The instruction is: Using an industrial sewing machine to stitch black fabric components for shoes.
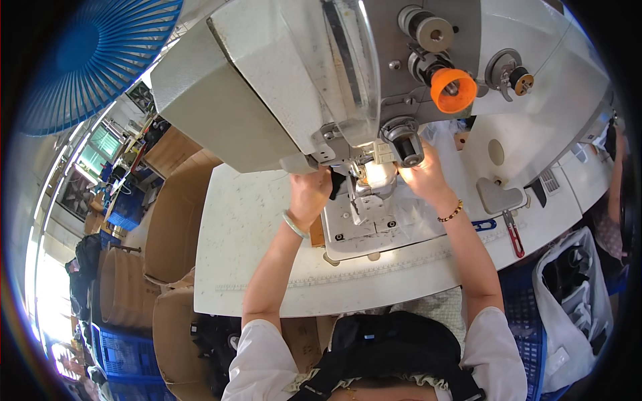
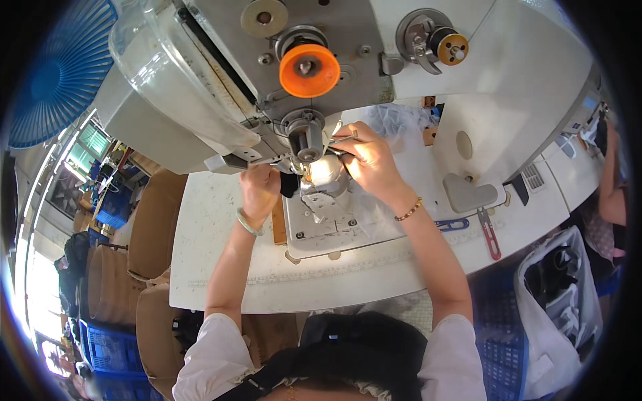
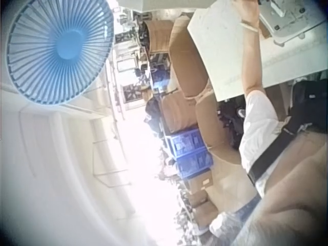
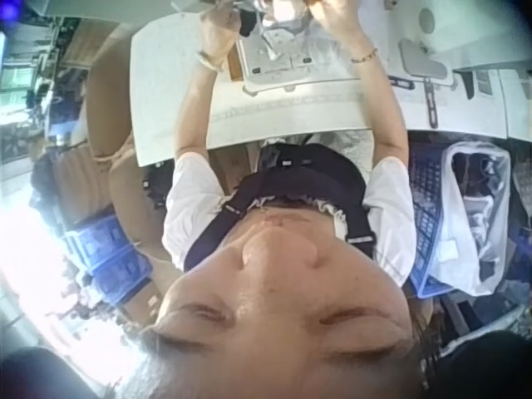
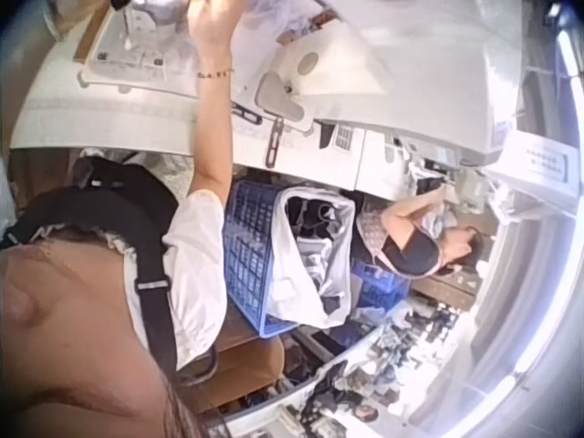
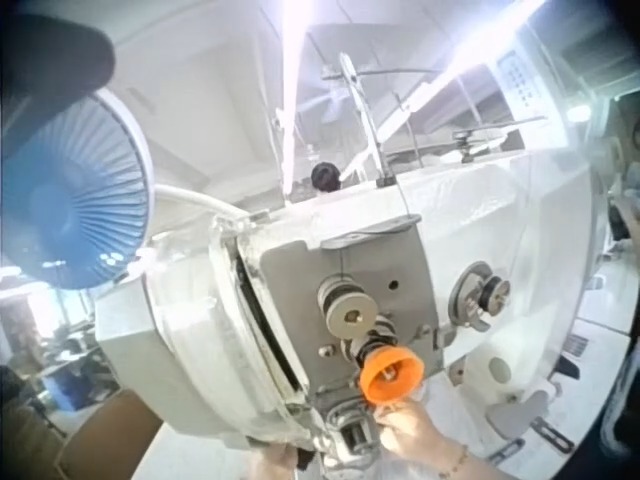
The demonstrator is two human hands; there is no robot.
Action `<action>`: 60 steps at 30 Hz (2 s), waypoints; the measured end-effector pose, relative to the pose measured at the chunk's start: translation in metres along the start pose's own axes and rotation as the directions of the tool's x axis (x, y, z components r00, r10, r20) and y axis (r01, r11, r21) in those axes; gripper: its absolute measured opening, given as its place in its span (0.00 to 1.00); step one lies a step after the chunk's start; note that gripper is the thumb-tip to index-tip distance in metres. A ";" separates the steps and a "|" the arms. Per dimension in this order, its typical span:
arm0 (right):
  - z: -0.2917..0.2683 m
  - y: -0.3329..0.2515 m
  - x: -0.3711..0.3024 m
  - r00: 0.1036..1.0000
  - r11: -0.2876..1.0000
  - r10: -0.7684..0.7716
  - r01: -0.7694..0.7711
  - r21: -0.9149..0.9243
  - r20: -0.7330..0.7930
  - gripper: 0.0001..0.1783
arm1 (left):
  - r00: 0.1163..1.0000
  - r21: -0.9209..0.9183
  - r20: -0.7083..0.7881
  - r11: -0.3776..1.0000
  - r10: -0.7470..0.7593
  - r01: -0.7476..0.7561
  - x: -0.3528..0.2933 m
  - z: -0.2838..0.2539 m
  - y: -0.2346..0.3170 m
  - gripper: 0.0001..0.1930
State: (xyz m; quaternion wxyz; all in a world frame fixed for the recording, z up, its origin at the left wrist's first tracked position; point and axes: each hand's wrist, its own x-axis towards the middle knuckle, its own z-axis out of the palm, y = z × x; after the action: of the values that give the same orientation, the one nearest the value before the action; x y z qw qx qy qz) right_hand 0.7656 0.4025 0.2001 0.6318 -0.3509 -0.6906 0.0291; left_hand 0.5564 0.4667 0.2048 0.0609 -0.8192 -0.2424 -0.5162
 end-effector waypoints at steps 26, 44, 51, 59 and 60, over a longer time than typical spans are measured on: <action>-0.016 -0.021 -0.001 0.967 0.975 -0.048 0.100 -0.200 0.249 0.27 | 0.988 0.030 -0.124 0.995 -0.089 0.093 -0.010 0.004 0.022 0.07; -0.027 -0.018 0.000 0.911 0.938 -0.235 0.304 -0.168 0.338 0.31 | 0.975 0.066 0.000 0.973 0.222 -0.222 -0.009 -0.020 0.041 0.18; -0.029 -0.016 -0.004 0.906 0.963 -0.189 0.247 -0.111 0.378 0.31 | 0.964 0.160 0.040 0.951 0.261 -0.264 -0.013 -0.027 0.055 0.16; -0.033 -0.021 -0.008 0.908 0.981 -0.071 0.139 -0.136 0.413 0.34 | 0.958 0.157 0.040 0.945 0.284 -0.287 -0.011 -0.029 0.056 0.13; -0.032 -0.020 -0.006 0.896 0.966 -0.154 0.226 -0.128 0.416 0.31 | 0.956 0.151 0.041 0.944 0.289 -0.292 -0.010 -0.029 0.055 0.13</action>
State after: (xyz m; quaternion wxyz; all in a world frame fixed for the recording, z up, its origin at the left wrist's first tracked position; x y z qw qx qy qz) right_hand 0.7850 0.3708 0.2112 0.4431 -0.3216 -0.8365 -0.0217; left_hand 0.5545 0.4048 0.2175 0.1979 -0.8434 -0.1591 -0.4735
